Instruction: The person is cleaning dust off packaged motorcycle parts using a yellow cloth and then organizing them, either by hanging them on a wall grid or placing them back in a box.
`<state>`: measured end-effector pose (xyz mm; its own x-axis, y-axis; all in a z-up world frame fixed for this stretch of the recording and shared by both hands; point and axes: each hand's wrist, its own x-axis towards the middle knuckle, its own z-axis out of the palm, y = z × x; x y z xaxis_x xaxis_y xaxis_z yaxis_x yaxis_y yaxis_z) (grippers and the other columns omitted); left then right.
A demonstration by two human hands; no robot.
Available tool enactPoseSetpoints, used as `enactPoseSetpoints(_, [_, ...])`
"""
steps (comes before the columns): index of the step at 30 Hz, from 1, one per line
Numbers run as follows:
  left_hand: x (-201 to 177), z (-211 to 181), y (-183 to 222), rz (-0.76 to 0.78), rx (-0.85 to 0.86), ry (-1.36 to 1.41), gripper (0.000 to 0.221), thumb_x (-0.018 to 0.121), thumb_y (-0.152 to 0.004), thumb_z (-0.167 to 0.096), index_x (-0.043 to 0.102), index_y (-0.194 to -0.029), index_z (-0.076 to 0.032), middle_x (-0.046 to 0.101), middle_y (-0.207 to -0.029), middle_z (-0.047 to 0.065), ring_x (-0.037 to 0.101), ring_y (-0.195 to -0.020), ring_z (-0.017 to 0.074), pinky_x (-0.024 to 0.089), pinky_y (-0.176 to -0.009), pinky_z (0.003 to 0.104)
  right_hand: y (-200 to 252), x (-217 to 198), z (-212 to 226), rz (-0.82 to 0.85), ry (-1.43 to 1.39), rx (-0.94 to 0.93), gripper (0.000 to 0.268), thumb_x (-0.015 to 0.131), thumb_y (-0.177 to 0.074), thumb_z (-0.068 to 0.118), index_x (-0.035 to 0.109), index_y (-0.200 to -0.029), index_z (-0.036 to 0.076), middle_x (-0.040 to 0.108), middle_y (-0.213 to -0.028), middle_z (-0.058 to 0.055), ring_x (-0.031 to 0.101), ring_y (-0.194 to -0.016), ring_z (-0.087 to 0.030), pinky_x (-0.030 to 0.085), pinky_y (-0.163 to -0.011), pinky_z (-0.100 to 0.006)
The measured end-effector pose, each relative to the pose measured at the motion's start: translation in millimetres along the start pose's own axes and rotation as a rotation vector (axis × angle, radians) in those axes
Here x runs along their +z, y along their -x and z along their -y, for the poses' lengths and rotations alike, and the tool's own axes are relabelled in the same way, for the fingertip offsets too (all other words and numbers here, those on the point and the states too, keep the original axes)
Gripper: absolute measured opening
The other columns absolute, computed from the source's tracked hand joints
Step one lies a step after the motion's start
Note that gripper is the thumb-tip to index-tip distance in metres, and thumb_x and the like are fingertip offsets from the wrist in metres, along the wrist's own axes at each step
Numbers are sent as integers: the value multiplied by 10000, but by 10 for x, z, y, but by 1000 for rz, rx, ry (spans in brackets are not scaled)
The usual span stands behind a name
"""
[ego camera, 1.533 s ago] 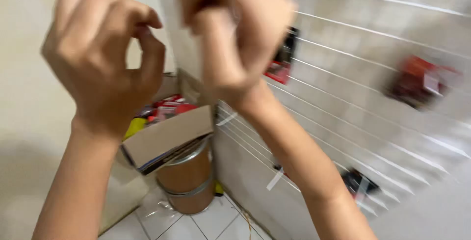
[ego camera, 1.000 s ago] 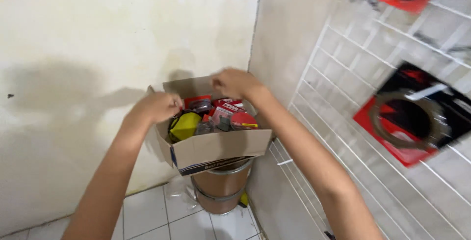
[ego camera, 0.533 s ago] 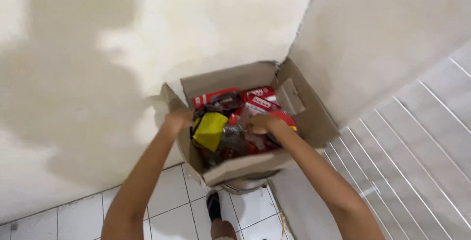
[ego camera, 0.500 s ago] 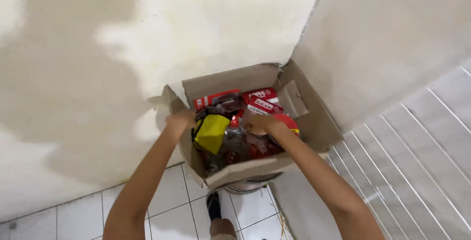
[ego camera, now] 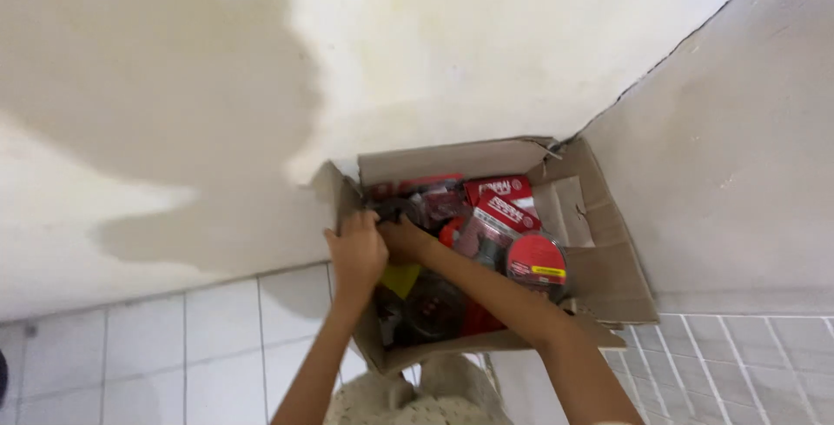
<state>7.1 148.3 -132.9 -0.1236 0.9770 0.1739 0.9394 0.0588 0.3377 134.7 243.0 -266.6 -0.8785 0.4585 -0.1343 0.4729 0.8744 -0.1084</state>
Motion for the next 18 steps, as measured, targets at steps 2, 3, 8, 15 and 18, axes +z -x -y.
enactPoseSetpoints(2, [46,-6,81,-54,1,-6,268,564,-877,-140,647,-1129,-104,656,-1057,95,628,-1024,311,351,-955,704,177,-42,-9,84,69,-37,457,681,-858,310,633,-1232,52,626,-1252,-169,572,-1180,-360,470,-845,-670])
enactPoseSetpoints(3, [8,4,66,-64,4,8,253,570,-916,-154,642,-1151,-95,648,-1085,105,617,-1052,313,345,-983,681,229,-190,-29,141,68,-7,464,708,-823,295,652,-1233,84,644,-1257,-135,571,-1213,-333,443,-936,-662])
enactPoseSetpoints(8, [-324,-147,101,-208,45,134,111,637,-966,-212,657,-1067,-171,665,-1125,53,615,-1186,258,163,-1221,705,721,-1090,-163,-13,-192,-89,553,822,-670,282,716,-1195,143,689,-1226,-108,600,-1176,-315,443,-923,-627])
enactPoseSetpoints(15, [-675,-429,601,85,112,949,546,727,-901,-228,535,-1400,-114,653,-1354,73,589,-1314,257,260,-1197,515,1377,-2385,-61,-139,-887,-127,328,776,-901,248,746,-1176,72,774,-974,-119,724,-770,-230,561,-758,-347])
enactPoseSetpoints(18, [-809,-623,824,203,-77,1237,683,756,-845,-170,454,-1457,-139,635,-1355,98,593,-1258,244,464,-1070,408,1522,-2607,24,-201,-922,-77,274,770,-928,246,759,-1110,41,771,-901,-103,698,-742,-195,530,-698,-341])
